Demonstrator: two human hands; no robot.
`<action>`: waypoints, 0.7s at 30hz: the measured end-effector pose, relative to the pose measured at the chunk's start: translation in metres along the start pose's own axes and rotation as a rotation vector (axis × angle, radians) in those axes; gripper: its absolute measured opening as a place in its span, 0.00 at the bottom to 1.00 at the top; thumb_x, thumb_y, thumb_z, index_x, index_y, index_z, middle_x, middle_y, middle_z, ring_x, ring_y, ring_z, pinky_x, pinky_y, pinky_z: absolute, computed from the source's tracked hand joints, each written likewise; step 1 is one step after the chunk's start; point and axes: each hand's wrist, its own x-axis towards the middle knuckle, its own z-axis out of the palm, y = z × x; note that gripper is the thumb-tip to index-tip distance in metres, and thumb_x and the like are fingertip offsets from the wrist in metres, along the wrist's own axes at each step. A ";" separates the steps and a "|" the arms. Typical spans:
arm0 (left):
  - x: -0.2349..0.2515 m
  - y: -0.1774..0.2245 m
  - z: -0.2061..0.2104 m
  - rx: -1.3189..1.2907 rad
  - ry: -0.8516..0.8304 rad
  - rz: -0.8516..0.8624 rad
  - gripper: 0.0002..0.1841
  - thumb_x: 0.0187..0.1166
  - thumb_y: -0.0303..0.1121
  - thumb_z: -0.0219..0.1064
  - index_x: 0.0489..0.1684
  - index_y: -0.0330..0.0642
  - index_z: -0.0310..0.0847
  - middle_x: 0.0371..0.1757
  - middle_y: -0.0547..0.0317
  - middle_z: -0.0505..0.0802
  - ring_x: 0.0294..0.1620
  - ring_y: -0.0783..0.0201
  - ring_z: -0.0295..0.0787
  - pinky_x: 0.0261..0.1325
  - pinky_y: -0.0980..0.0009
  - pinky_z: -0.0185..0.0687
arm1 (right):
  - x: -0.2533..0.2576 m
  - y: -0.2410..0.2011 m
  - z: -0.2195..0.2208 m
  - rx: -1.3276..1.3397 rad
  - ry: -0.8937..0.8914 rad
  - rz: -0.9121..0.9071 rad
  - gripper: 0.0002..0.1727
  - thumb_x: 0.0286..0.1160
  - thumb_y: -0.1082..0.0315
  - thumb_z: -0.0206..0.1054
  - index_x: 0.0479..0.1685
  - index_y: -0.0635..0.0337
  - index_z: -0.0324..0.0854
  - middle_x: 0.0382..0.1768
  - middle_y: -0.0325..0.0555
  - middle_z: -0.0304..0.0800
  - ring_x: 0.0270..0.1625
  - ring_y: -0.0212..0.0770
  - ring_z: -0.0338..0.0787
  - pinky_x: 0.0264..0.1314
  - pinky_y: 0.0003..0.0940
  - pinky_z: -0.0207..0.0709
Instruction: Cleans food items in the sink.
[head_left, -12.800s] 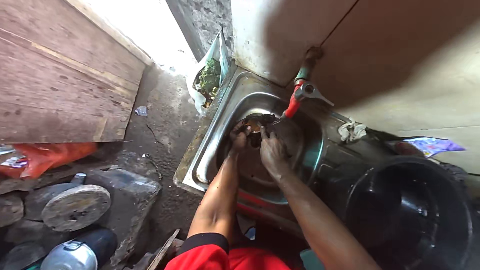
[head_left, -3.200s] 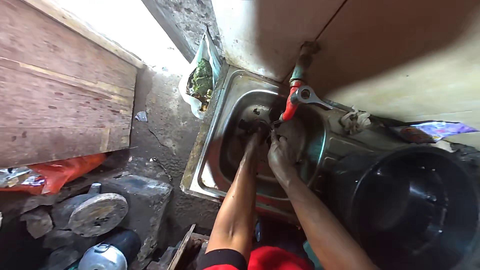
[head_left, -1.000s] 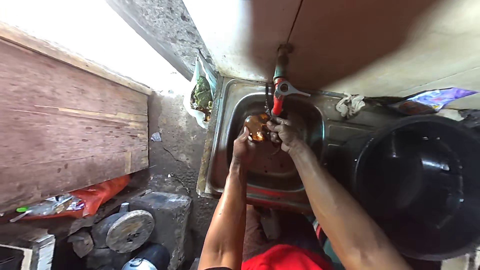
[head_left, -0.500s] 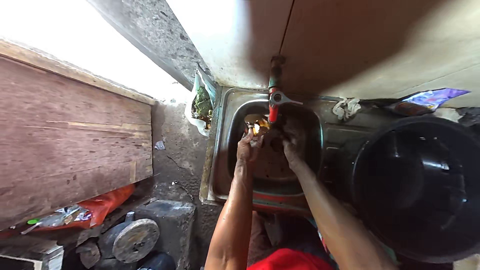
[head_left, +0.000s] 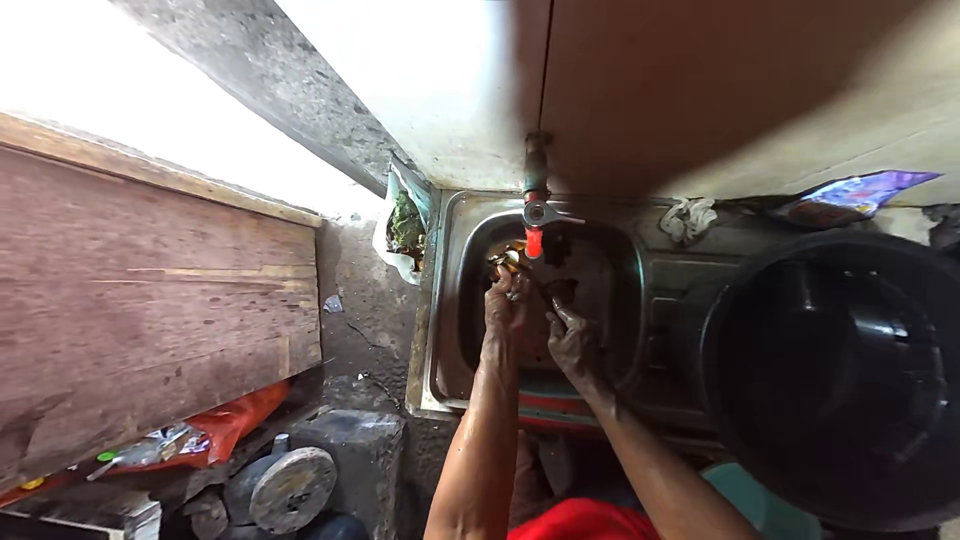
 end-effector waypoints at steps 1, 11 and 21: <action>-0.002 -0.001 0.002 0.030 0.046 0.020 0.07 0.90 0.33 0.53 0.50 0.46 0.76 0.35 0.58 0.87 0.31 0.67 0.86 0.41 0.73 0.87 | 0.004 -0.005 -0.002 -0.018 -0.032 0.069 0.20 0.82 0.67 0.62 0.68 0.63 0.87 0.49 0.56 0.98 0.52 0.54 0.97 0.62 0.53 0.87; -0.015 0.009 0.003 0.396 0.108 0.048 0.16 0.89 0.30 0.57 0.73 0.40 0.70 0.54 0.46 0.89 0.49 0.56 0.91 0.55 0.58 0.89 | 0.035 0.008 -0.015 0.117 -0.084 0.407 0.19 0.89 0.63 0.60 0.71 0.63 0.80 0.58 0.61 0.91 0.62 0.56 0.91 0.70 0.57 0.79; 0.003 0.025 0.006 1.096 0.021 0.090 0.18 0.87 0.47 0.63 0.64 0.46 0.86 0.51 0.53 0.94 0.48 0.58 0.92 0.53 0.56 0.89 | 0.042 0.073 0.016 0.160 -0.229 0.777 0.27 0.86 0.54 0.62 0.71 0.69 0.77 0.57 0.67 0.89 0.59 0.59 0.91 0.63 0.58 0.84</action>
